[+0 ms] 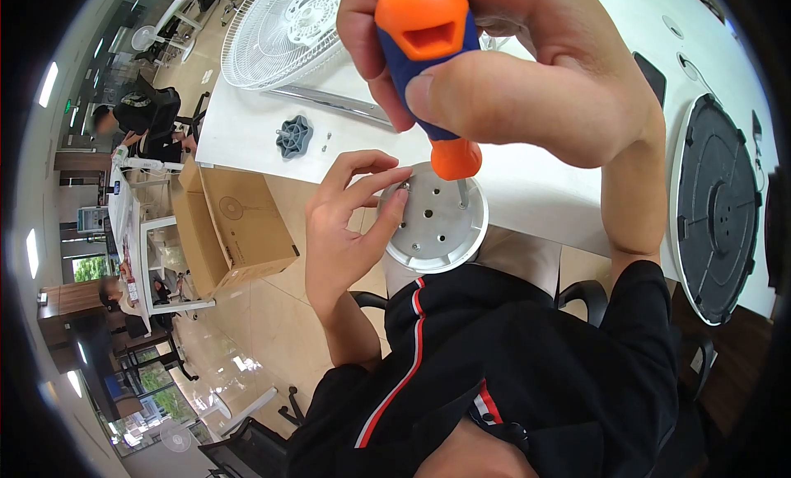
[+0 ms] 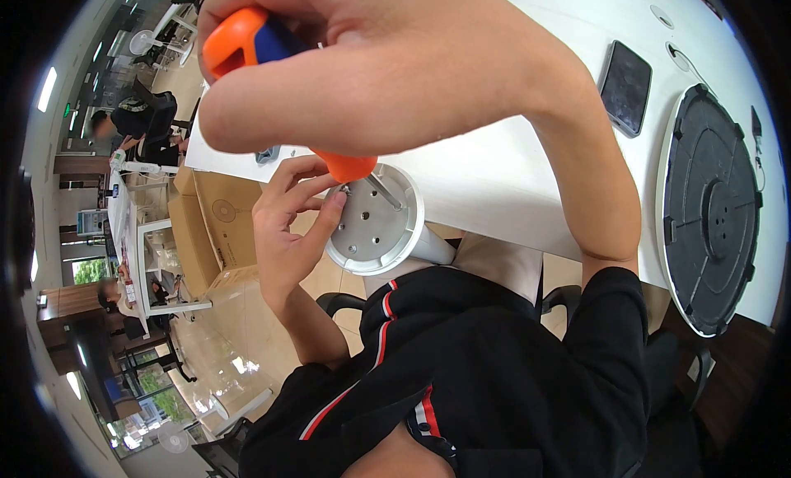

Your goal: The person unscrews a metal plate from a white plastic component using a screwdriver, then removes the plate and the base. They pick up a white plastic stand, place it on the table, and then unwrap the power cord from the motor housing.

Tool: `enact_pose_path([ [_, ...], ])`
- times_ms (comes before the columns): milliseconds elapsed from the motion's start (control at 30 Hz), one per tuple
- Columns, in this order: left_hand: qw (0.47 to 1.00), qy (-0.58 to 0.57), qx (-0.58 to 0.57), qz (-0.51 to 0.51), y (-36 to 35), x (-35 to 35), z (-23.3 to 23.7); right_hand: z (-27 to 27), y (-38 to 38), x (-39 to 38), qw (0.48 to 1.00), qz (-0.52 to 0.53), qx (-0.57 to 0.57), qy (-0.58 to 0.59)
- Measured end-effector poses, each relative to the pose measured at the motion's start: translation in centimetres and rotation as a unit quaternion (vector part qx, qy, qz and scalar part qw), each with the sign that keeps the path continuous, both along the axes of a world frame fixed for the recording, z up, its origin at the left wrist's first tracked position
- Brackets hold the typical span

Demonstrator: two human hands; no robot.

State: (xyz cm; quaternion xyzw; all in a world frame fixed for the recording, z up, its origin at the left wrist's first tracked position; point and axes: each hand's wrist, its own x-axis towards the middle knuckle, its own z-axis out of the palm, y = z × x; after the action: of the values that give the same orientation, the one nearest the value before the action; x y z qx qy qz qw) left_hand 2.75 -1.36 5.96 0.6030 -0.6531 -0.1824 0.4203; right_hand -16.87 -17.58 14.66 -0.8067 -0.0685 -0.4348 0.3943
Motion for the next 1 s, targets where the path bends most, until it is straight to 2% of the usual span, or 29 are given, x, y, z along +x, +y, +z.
enact_pose_path([
  [233, 0.999, 0.031, 0.034, 0.011, -0.1, 0.4, 0.0, -1.2, 1.0, 1.0, 0.992, 0.015, 0.087, -0.09],
  [367, 0.998, 0.047, 0.045, 0.022, -0.2, 0.3, 0.0, 1.4, -0.9, -0.1, 0.987, 0.086, 0.126, 0.058],
  [433, 0.997, 0.05, 0.057, 0.021, -0.2, 0.1, 0.1, 2.0, -0.9, -0.3, 0.988, 0.056, 0.092, 0.108],
  [533, 0.997, 0.047, 0.057, 0.006, -0.1, 0.2, 0.1, 1.9, 1.5, 0.1, 0.991, -0.083, 0.036, 0.097],
  [667, 0.997, 0.038, 0.052, -0.041, -0.1, 1.1, -0.5, 2.1, 1.5, 0.2, 0.987, -0.111, 0.008, 0.114],
  [867, 0.995, 0.078, 0.067, -0.018, -0.2, 0.8, -0.2, 2.2, 1.4, 0.4, 0.989, -0.091, 0.049, 0.105],
  [1000, 0.992, 0.108, 0.065, 0.01, -0.2, 0.6, -0.5, 1.8, 2.0, 0.6, 0.987, -0.131, 0.022, 0.092],
])
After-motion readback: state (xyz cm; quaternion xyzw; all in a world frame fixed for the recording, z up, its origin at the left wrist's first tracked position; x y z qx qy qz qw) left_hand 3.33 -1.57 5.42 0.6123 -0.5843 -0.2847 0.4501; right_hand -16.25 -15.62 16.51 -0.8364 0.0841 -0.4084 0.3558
